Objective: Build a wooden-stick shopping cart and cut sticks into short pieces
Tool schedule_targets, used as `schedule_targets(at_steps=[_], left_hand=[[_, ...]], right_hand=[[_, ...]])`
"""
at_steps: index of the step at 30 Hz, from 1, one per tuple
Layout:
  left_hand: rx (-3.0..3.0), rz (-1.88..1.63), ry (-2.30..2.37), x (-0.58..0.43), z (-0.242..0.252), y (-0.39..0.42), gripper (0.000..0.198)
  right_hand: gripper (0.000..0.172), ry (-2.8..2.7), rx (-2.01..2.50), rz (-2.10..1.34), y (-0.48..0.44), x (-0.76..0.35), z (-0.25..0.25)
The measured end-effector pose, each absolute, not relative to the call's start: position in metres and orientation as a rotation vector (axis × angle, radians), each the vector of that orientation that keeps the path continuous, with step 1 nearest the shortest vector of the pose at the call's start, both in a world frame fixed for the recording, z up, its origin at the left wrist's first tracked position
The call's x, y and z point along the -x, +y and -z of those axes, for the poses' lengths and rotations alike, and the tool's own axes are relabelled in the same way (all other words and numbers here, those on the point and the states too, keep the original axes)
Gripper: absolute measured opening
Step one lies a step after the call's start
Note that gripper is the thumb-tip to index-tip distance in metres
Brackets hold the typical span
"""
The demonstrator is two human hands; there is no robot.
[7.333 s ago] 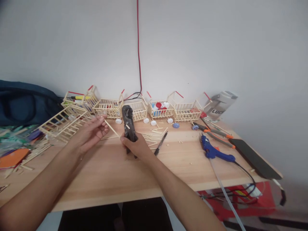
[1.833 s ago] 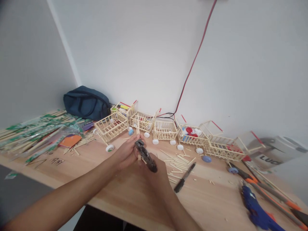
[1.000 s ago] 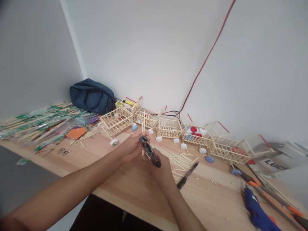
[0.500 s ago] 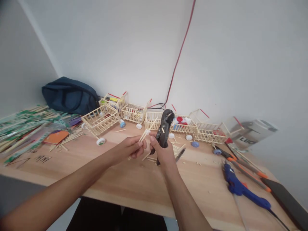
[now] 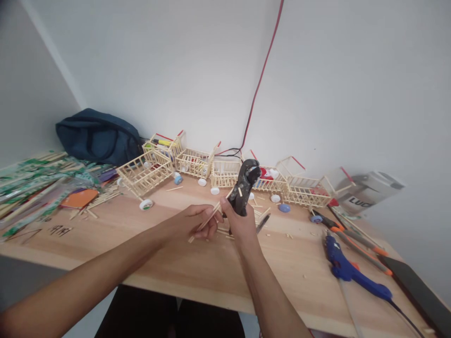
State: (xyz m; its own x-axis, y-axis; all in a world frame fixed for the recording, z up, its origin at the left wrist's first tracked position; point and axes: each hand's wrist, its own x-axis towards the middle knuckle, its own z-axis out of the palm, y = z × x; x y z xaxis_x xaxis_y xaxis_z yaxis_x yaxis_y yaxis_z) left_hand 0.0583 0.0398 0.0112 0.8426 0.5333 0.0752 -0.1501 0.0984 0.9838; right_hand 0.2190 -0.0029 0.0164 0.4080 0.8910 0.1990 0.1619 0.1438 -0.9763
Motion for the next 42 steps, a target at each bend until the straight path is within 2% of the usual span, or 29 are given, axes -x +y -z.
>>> schedule_targets(at_steps=[10, 21, 31, 42], left_hand=[[-1.029, -0.453, 0.338, -0.051, -0.018, 0.037, 0.035], [-1.135, -0.441, 0.375, -0.057, -0.011, 0.043, 0.047], [-1.057, -0.307, 0.195, -0.041, -0.020, 0.046, 0.038], [-1.328, -0.454, 0.404, -0.043, -0.028, 0.039, 0.039]], right_hand=[[0.041, -1.095, 1.367, -0.691, -0.004, -0.217, -0.017], [0.042, -1.079, 1.439, -0.680, -0.003, -0.218, -0.018], [0.040, -0.759, 1.278, -0.514, 0.003, -0.248, -0.011], [0.041, -0.481, 1.046, -0.703, 0.005, -0.248, -0.016]])
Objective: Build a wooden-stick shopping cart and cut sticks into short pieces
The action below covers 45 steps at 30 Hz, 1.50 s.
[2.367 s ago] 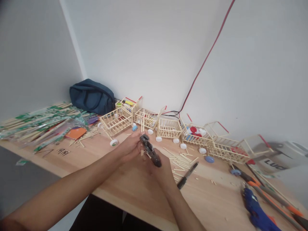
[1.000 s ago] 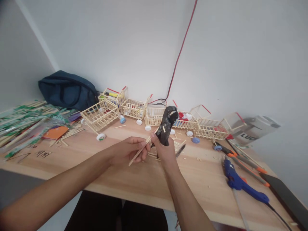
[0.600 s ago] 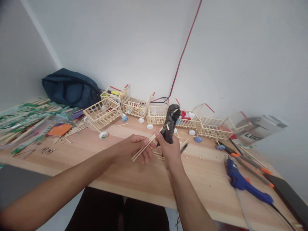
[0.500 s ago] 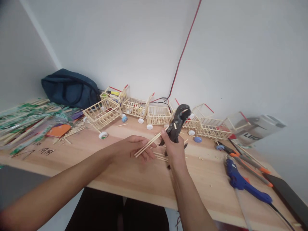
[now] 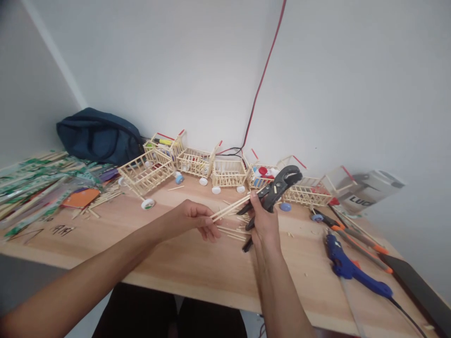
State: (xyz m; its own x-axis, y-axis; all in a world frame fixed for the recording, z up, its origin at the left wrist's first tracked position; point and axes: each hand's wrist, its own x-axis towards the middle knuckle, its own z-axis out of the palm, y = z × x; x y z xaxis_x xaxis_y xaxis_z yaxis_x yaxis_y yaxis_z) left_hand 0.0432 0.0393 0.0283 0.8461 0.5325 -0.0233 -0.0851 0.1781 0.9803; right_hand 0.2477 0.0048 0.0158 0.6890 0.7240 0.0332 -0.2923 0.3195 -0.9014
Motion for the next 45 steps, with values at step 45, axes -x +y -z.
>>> schedule_targets(at_steps=[45], left_hand=[[-1.384, -0.481, 0.375, -0.044, -0.031, 0.039, 0.039]], right_hand=[[0.042, -0.631, 1.138, -0.667, 0.002, -0.245, -0.015]])
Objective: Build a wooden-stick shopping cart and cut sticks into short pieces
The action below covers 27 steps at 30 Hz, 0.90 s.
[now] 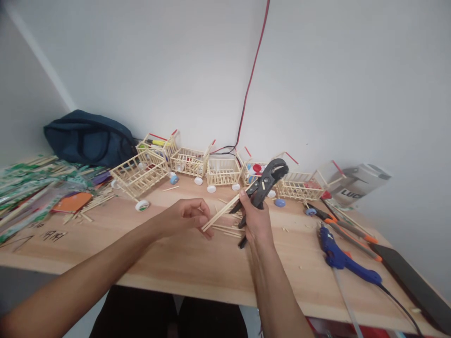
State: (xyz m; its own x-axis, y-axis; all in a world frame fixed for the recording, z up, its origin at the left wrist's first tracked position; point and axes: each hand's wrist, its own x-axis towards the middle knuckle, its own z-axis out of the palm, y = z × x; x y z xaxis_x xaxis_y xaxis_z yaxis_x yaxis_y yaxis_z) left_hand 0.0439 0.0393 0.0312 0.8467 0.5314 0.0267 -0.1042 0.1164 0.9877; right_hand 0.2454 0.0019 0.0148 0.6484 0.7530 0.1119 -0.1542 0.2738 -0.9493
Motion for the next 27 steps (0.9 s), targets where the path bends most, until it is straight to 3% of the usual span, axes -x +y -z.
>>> schedule_targets(at_steps=[8, 16, 20, 27], left_hand=[[-1.127, -0.362, 0.328, -0.054, -0.021, 0.037, 0.055], [-1.057, -0.424, 0.333, -0.049, -0.021, 0.036, 0.038], [-1.106, -0.429, 0.406, -0.048, -0.023, 0.039, 0.041], [-1.513, -0.795, 0.587, -0.031, -0.032, 0.057, 0.041]], right_hand=[[0.040, -0.971, 1.370, -0.692, -0.004, -0.227, -0.009], [0.037, -1.112, 1.400, -0.686, -0.008, -0.210, -0.023], [0.037, -1.114, 1.409, -0.676, -0.008, -0.206, -0.031], [0.052, -1.231, 1.378, -0.747, -0.013, -0.225, -0.034]])
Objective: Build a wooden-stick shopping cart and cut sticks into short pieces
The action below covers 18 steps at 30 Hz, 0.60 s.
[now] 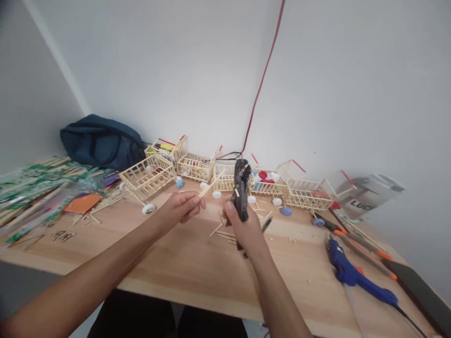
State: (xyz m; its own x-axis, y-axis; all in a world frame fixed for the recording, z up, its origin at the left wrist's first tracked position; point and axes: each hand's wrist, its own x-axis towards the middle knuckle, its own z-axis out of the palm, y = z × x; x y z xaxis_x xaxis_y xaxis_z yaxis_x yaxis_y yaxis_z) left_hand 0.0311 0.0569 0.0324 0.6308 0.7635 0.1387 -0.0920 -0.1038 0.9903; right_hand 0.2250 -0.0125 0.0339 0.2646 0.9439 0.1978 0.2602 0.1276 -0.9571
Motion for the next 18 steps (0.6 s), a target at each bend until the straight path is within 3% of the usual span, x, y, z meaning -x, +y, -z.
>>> schedule_targets(at_steps=[8, 18], left_hand=[[-1.958, -1.093, 0.824, -0.022, -0.040, 0.056, 0.032], [-2.297, -1.102, 1.122, -0.024, -0.043, 0.047, 0.029]], right_hand=[[0.063, -1.545, 1.660, -0.887, -0.047, -0.249, -0.046], [0.064, -1.585, 1.685, -0.983, -0.039, -0.224, -0.056]])
